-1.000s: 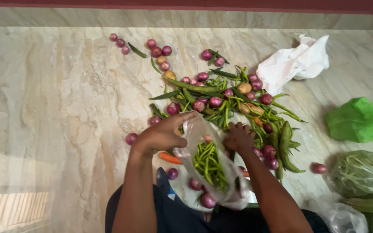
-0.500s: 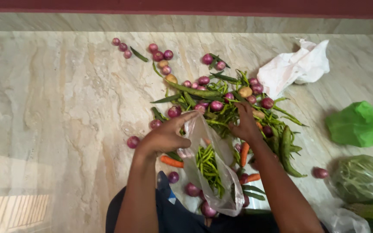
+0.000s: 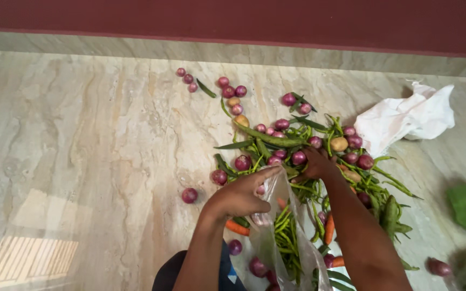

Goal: The person sorts various vegetables including onions and green chilies by hand on the floor, placing some into plastic bags and a woven basket.

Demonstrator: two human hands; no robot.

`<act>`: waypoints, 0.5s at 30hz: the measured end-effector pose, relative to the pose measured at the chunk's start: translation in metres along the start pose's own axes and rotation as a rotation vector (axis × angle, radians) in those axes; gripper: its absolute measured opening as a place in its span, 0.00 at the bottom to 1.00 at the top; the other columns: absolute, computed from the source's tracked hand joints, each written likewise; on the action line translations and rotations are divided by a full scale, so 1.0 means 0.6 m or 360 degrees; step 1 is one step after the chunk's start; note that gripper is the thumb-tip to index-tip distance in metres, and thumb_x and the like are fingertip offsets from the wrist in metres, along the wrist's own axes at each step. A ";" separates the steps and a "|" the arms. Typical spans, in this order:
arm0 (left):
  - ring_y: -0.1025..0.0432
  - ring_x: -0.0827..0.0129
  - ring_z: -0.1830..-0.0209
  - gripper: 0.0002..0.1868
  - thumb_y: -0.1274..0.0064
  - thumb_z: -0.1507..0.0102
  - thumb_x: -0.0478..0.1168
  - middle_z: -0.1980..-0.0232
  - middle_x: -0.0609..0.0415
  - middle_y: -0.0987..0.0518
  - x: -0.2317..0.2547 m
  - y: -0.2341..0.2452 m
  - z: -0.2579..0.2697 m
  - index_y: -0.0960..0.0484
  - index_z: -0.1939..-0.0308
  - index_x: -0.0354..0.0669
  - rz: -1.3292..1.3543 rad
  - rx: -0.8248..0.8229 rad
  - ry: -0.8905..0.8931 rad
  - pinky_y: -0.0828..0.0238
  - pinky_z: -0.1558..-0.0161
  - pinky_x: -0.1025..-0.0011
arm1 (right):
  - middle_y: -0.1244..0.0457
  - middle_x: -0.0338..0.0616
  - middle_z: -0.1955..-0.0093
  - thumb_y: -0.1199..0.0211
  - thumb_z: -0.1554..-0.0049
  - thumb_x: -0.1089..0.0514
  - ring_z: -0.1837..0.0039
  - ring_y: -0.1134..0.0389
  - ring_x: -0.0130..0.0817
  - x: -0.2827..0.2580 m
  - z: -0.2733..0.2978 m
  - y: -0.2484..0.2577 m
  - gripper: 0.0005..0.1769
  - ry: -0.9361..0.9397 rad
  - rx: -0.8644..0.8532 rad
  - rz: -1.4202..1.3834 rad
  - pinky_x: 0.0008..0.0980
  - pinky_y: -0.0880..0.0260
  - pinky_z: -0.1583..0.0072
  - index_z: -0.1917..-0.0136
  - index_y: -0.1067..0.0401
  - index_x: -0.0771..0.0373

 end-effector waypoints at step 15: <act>0.40 0.66 0.24 0.49 0.44 0.49 0.32 0.22 0.47 0.36 -0.015 0.003 -0.009 0.41 0.22 0.45 -0.0224 0.0058 -0.0129 0.41 0.32 0.73 | 0.37 0.51 0.33 0.26 0.61 0.34 0.31 0.35 0.49 0.080 0.129 -0.176 0.54 0.0231 -0.0149 0.0051 0.47 0.33 0.35 0.27 0.37 0.58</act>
Point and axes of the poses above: each hand's wrist, its own z-axis away from the middle knuckle, its own y-axis out of the back of the hand, x = y × z, the point moved 9 cm from there along -z, towards the middle knuckle
